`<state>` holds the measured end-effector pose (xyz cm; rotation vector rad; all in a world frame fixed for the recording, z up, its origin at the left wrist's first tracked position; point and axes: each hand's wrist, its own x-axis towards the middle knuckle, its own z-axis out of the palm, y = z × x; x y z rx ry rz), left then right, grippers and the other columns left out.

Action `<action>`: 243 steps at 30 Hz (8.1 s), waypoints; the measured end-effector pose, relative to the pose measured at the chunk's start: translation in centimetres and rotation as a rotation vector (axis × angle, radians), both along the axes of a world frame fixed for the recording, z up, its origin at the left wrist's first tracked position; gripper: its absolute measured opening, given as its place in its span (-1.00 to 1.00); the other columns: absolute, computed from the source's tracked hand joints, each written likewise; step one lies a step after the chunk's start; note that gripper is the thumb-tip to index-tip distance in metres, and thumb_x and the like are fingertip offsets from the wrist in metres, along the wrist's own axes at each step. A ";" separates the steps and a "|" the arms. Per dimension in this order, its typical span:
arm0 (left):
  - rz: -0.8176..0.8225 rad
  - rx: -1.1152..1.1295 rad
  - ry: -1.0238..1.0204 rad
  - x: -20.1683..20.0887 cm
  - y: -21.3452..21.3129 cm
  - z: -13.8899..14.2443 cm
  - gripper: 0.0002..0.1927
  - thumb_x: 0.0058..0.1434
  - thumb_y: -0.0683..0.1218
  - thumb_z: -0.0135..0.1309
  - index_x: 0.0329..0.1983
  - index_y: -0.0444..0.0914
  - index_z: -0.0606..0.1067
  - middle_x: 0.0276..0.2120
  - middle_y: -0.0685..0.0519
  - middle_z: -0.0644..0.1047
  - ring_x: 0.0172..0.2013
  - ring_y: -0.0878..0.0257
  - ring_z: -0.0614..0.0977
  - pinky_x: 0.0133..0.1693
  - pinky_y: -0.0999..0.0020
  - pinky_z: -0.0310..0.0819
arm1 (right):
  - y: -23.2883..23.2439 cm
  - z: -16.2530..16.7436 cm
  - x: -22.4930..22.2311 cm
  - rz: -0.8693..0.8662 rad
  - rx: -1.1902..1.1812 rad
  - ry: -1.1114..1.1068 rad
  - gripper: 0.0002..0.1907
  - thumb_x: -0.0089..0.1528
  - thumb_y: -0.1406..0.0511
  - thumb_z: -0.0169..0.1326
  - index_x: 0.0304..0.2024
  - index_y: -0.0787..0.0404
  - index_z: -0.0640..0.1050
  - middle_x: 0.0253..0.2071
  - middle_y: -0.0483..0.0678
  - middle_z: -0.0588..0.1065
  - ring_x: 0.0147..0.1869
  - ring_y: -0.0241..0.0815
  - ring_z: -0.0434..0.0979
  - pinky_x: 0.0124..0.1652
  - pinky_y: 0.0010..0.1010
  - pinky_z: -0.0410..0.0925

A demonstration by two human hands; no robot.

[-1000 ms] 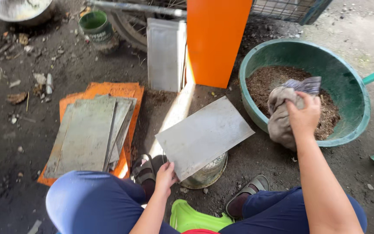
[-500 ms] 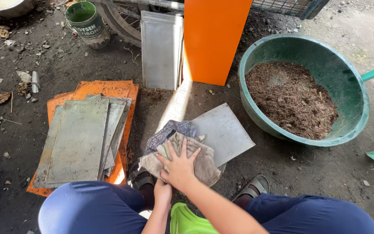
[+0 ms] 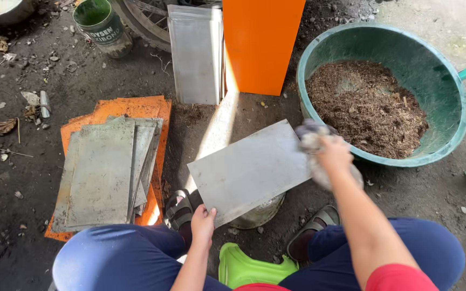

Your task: The person sits on a low stool and wipes rectangular metal sheets with a cloth. They pick up each sheet from a stack, wipe both sides, and place the cleaned sheet against an orange board. The person repeats this process for multiple sheets.

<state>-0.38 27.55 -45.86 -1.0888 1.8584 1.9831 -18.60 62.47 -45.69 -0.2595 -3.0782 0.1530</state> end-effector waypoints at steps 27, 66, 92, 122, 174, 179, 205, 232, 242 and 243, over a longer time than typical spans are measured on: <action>0.253 -0.106 0.465 -5.5 0.3 -0.7 -0.62 0.43 -0.12 0.02 0.23 -0.39 0.34 0.14 0.01 0.51 0.13 0.29 0.50 0.18 0.42 0.26 | -10.9 -1.6 -3.5 0.161 0.180 -0.113 -0.58 0.29 0.06 0.04 0.22 -0.27 0.49 0.31 -0.05 0.32 0.41 0.19 0.24 0.11 0.50 0.18; 0.204 -0.272 0.415 -0.4 2.1 -4.7 -0.76 0.44 -0.09 0.06 -0.04 -0.41 0.46 -0.27 0.01 0.52 -0.26 0.32 0.43 -0.12 0.39 0.38 | 2.4 -2.3 8.0 -0.234 0.153 0.004 -0.53 0.33 0.15 0.08 0.31 -0.23 0.46 0.21 0.14 0.37 0.18 0.29 0.39 0.04 0.20 0.35; 0.375 0.131 0.507 -4.1 1.1 -6.9 -0.45 0.46 0.09 -0.15 0.38 -0.34 0.33 0.31 -0.03 0.40 0.30 0.23 0.37 0.30 0.32 0.14 | -9.1 -2.1 5.0 0.167 0.295 0.188 -0.38 0.23 0.05 0.10 0.37 -0.22 0.43 0.14 0.00 0.39 0.21 0.14 0.34 0.08 0.17 0.21; -0.457 -0.941 0.212 -9.2 -0.3 -4.1 -0.57 0.39 0.13 -0.05 0.24 -0.11 0.48 0.02 -0.11 0.59 0.10 -0.03 0.57 0.30 -0.11 0.10 | -6.5 -3.0 6.7 0.171 0.237 0.165 -0.62 0.22 0.13 0.09 0.10 -0.29 0.60 0.07 0.09 0.47 0.10 0.20 0.41 0.02 0.07 0.31; -0.041 -0.861 -0.006 -6.1 1.6 -6.0 -0.46 0.41 0.28 -0.15 0.01 -0.27 0.46 -0.25 -0.26 0.62 -0.18 -0.26 0.63 -0.14 -0.08 0.47 | -16.3 -2.8 6.2 0.414 0.011 -0.004 -0.47 0.19 0.02 0.08 0.24 -0.33 0.43 0.49 0.03 0.10 0.49 0.40 0.03 0.16 0.60 -0.02; -0.030 -0.863 -0.030 -6.1 1.0 -6.2 -0.46 0.41 0.29 -0.12 -0.02 -0.28 0.47 -0.25 -0.26 0.62 -0.18 -0.27 0.63 -0.14 -0.09 0.47 | -6.5 -4.2 0.9 0.044 0.161 0.122 -0.71 0.30 0.10 0.08 0.07 -0.14 0.58 0.26 0.17 0.38 0.24 0.28 0.39 0.02 0.32 0.28; 0.181 0.142 0.325 -3.7 0.6 -9.1 -0.56 0.44 0.01 -0.10 0.23 -0.37 0.43 0.04 -0.01 0.58 0.03 0.19 0.54 0.11 0.27 0.35 | -22.6 -3.0 9.7 0.489 0.058 -0.244 -0.31 0.22 -0.16 0.03 0.37 -0.24 0.32 0.56 0.12 -0.03 0.46 0.40 0.09 0.21 0.52 -0.02; 0.255 0.176 0.350 -2.3 2.7 -9.3 -0.60 0.38 -0.15 -0.15 0.27 -0.32 0.34 0.12 -0.07 0.54 0.07 0.17 0.56 0.11 0.29 0.40 | -21.0 -3.2 17.0 0.735 0.032 0.067 -0.32 0.24 0.25 -0.03 0.46 -0.05 0.30 0.22 0.07 0.39 0.15 0.17 0.39 0.08 0.23 0.20; 0.221 0.086 0.440 -2.7 3.0 -7.7 -0.64 0.47 -0.03 -0.09 0.16 -0.37 0.44 -0.02 0.01 0.54 -0.01 0.27 0.49 0.10 0.35 0.32 | -4.4 -1.6 0.7 0.112 0.262 0.080 -0.41 0.27 0.22 0.00 0.39 -0.06 0.37 0.13 0.07 0.44 0.16 0.24 0.46 -0.02 0.40 0.24; 0.216 0.070 0.441 -2.9 2.8 -7.5 -0.64 0.46 -0.02 -0.08 0.15 -0.37 0.45 -0.02 0.01 0.55 -0.01 0.27 0.49 0.11 0.35 0.31 | -1.7 -1.1 -0.2 0.058 0.199 -0.166 -0.62 0.35 0.20 -0.06 0.22 -0.18 0.50 0.20 0.06 0.42 0.23 0.23 0.47 0.07 0.40 0.26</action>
